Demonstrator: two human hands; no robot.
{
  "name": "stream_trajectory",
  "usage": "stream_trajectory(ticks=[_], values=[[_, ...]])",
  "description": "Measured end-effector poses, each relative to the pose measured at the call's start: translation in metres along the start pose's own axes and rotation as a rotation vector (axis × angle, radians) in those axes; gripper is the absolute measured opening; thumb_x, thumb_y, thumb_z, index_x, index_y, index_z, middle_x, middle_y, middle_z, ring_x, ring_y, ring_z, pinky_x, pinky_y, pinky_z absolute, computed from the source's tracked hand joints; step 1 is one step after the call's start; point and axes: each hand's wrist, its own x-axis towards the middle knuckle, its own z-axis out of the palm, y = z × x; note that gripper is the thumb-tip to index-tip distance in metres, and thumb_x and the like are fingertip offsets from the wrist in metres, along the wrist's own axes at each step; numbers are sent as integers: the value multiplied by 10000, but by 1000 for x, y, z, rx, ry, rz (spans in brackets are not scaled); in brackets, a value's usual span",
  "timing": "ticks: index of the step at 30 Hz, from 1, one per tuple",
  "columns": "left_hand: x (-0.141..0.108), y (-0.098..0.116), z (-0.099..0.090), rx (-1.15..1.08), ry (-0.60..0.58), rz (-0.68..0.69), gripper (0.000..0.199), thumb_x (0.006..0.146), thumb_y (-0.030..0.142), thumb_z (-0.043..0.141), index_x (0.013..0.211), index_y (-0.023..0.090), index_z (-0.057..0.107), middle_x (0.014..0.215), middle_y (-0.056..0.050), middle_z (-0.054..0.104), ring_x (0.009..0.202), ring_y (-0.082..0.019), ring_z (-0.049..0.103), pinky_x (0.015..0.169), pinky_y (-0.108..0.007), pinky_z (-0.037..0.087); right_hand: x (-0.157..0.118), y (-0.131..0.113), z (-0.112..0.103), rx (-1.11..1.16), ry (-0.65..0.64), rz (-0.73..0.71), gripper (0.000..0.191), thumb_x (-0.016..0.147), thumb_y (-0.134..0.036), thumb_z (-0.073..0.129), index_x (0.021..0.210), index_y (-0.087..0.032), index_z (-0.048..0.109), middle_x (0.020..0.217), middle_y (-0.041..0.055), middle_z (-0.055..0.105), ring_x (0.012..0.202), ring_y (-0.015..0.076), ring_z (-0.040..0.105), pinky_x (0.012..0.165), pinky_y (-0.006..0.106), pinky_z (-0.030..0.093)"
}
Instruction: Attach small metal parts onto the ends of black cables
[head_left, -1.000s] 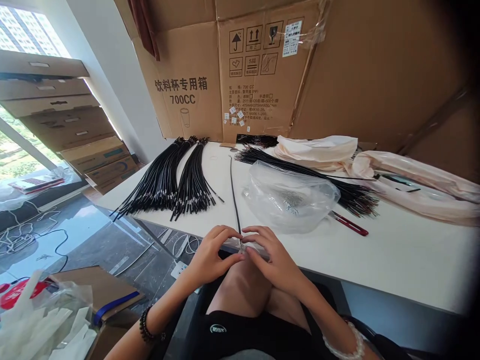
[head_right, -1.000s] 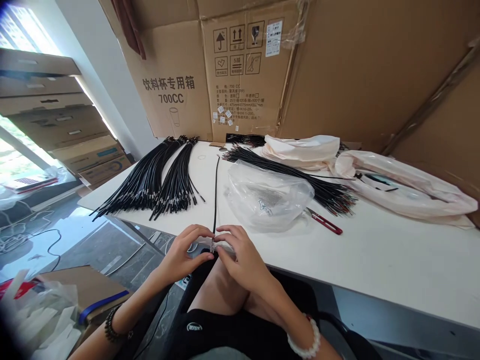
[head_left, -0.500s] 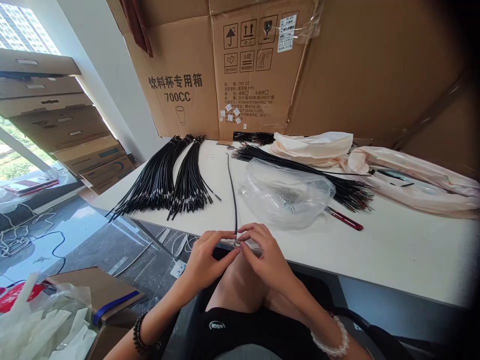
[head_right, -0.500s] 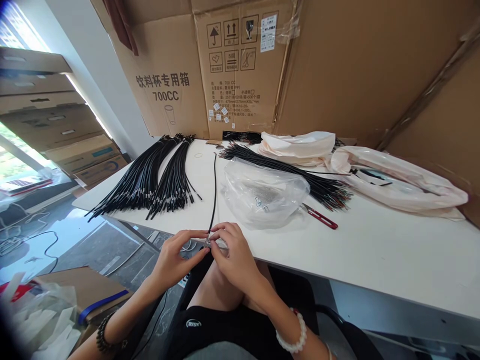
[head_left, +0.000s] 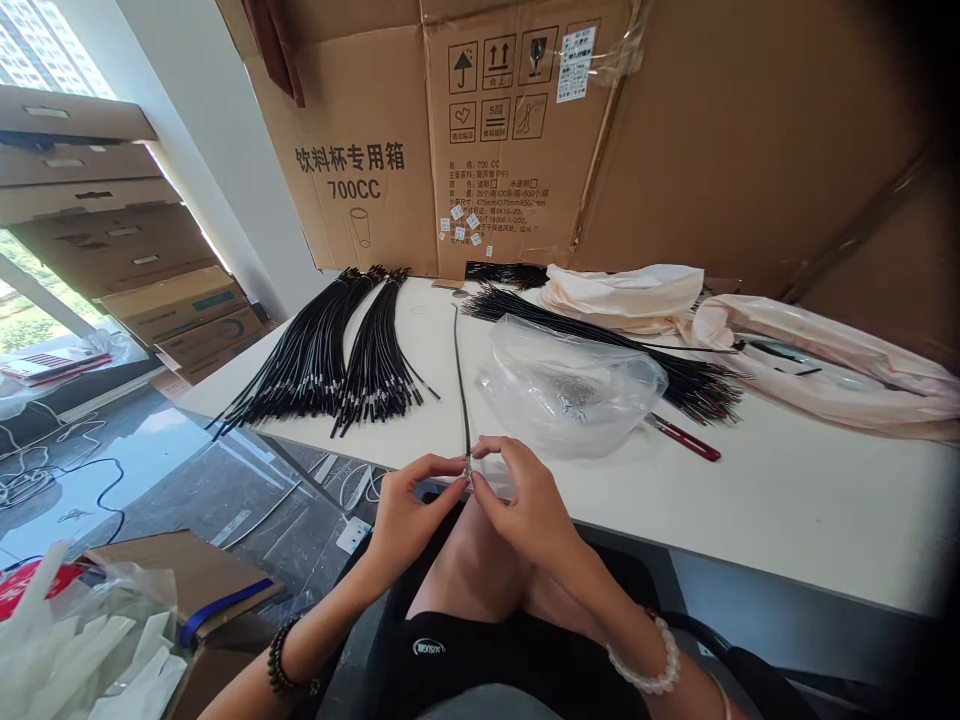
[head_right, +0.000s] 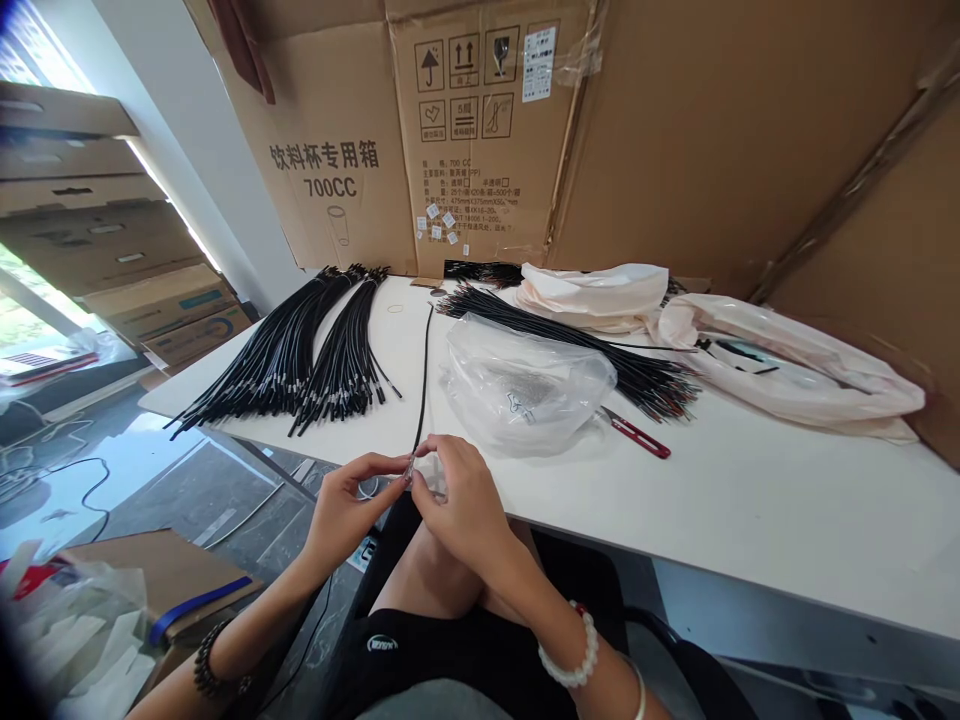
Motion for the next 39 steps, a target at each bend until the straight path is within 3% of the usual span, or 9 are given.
stream_trajectory(ticks=[8,13,22,32,35,39], values=[[2,4,1,26,90,-14,96,794,269,693,850,213,747,867,-7,764,857,-170,718,829,-269,553,10,-3,0,-103,-14,-162,186,859,-113,516,942,-196,660,990,84,715,1040,271,620,927,461,461],[5,2,3,-2,100,-7,117,800,287,692,874,225,758,900,-3,772,881,-169,729,840,-254,561,14,-4,-5,-82,-32,-165,150,863,-124,532,884,-200,659,944,78,724,967,247,642,886,423,472],[17,5,-5,-41,73,15,87,783,266,705,821,212,760,850,-14,764,846,-165,709,822,-249,529,28,-5,-8,126,-73,16,98,815,-179,569,742,-211,626,821,26,686,824,195,606,805,364,427],[27,2,1,-263,-5,-81,200,817,349,645,790,152,623,775,-33,691,737,-131,657,686,-218,531,35,12,10,487,-54,332,188,802,-359,537,716,-195,568,725,33,667,681,158,615,645,289,477],[27,1,0,-253,-15,-67,204,814,354,654,823,153,623,814,-38,689,799,-135,661,757,-223,537,33,10,11,490,-31,336,180,800,-357,547,725,-196,574,749,30,671,698,157,616,673,294,482],[29,2,-3,-173,-24,-43,199,828,351,648,883,160,647,866,-45,702,842,-148,669,798,-242,541,30,5,10,418,-2,291,144,799,-333,574,762,-198,607,813,32,678,814,184,622,821,360,468]])
